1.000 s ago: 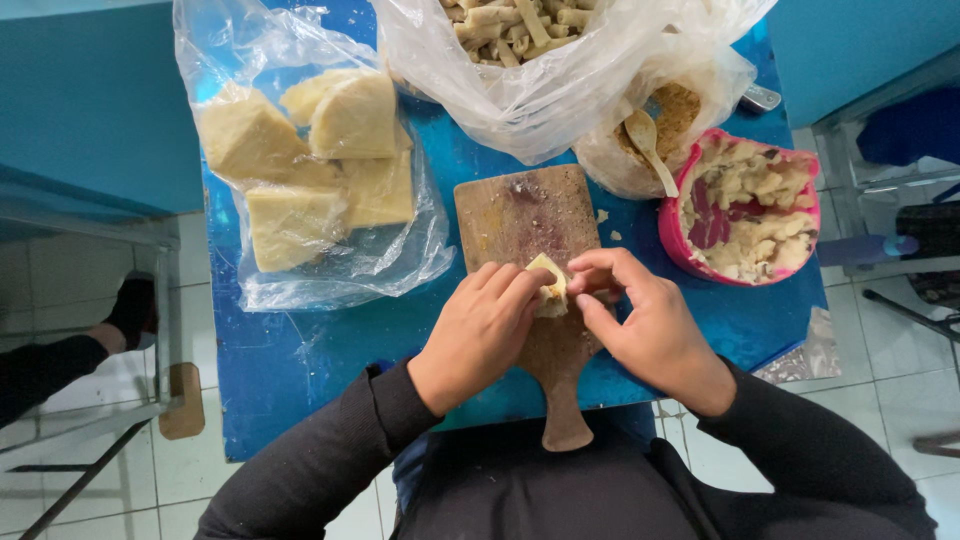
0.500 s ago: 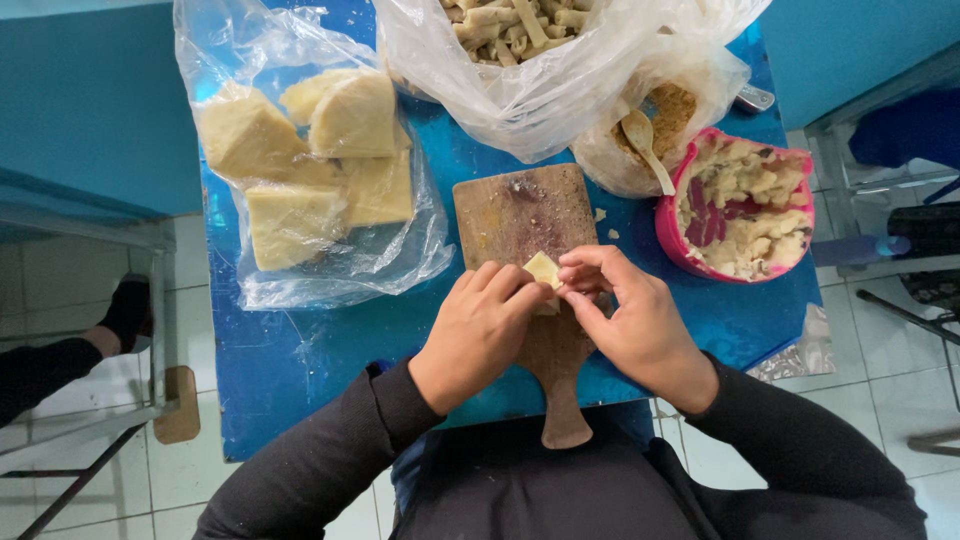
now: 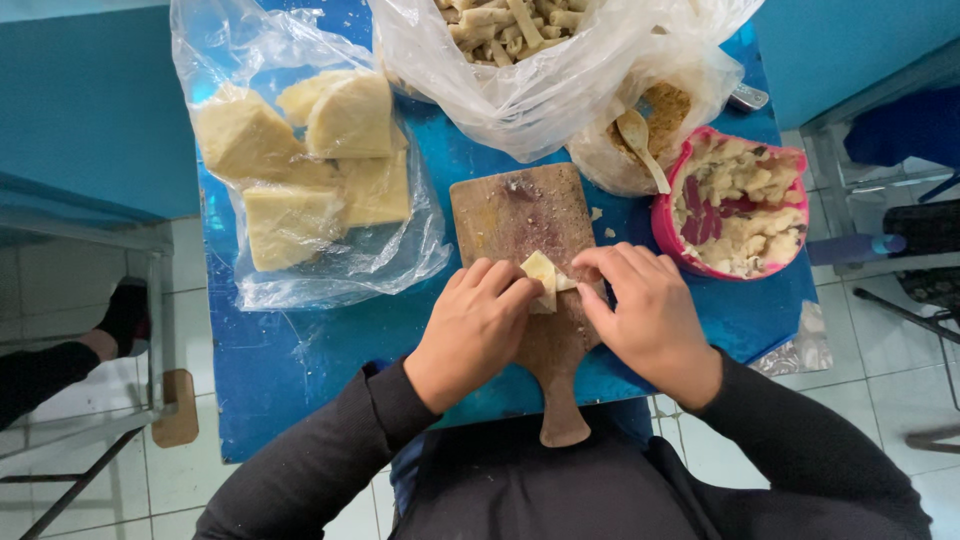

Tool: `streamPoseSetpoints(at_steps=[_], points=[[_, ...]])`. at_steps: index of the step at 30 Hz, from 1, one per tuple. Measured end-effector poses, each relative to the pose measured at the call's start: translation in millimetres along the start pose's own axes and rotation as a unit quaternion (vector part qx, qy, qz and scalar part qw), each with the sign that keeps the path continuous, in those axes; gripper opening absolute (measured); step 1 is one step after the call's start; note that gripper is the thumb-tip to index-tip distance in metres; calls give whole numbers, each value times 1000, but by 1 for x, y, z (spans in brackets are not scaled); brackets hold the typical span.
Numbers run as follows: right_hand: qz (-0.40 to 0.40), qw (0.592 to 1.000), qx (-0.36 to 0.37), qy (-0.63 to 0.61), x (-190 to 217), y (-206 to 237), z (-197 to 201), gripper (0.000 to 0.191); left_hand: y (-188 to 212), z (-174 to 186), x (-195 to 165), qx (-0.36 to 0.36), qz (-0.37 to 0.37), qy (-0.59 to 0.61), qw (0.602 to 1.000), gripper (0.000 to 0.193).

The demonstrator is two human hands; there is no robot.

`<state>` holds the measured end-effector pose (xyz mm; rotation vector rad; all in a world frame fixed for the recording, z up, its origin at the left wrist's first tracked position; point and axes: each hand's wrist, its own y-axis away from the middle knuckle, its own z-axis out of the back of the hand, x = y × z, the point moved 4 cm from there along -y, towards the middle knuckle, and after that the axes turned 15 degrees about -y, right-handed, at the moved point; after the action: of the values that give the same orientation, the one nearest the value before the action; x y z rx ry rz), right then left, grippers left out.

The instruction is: The person sits at a table folding filled dough wrappers. They hold a dough wrapper on a wooden board, scoop filling from a pink bowl with a spoon onto the wrapper, then fold and pinch the wrapper closed by hand, repeating with more wrappers.

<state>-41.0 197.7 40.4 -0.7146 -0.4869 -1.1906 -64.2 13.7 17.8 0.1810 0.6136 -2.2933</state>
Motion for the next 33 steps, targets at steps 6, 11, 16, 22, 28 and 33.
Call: streamPoseSetpoints(at_steps=[6,11,16,22,28,33], points=[[154,984,63,59,12,2,-4,24,-2,8,0,-9,16,34,999,27],[160,984,50,50,8,-3,-12,23,-5,11,-1,-1,8,44,999,25],[60,996,68,-15,-1,-10,-12,8,-6,3,-1,-8,19,10,1000,15],[62,995,75,-1,-1,-14,-13,11,-5,-4,0,-16,35,-2,999,11],[-4,997,69,-18,-16,-26,-23,10,-12,-5,3,-24,64,0,998,8],[3,994,68,-80,-21,-30,-19,10,-15,-3,6,-16,95,32,995,10]])
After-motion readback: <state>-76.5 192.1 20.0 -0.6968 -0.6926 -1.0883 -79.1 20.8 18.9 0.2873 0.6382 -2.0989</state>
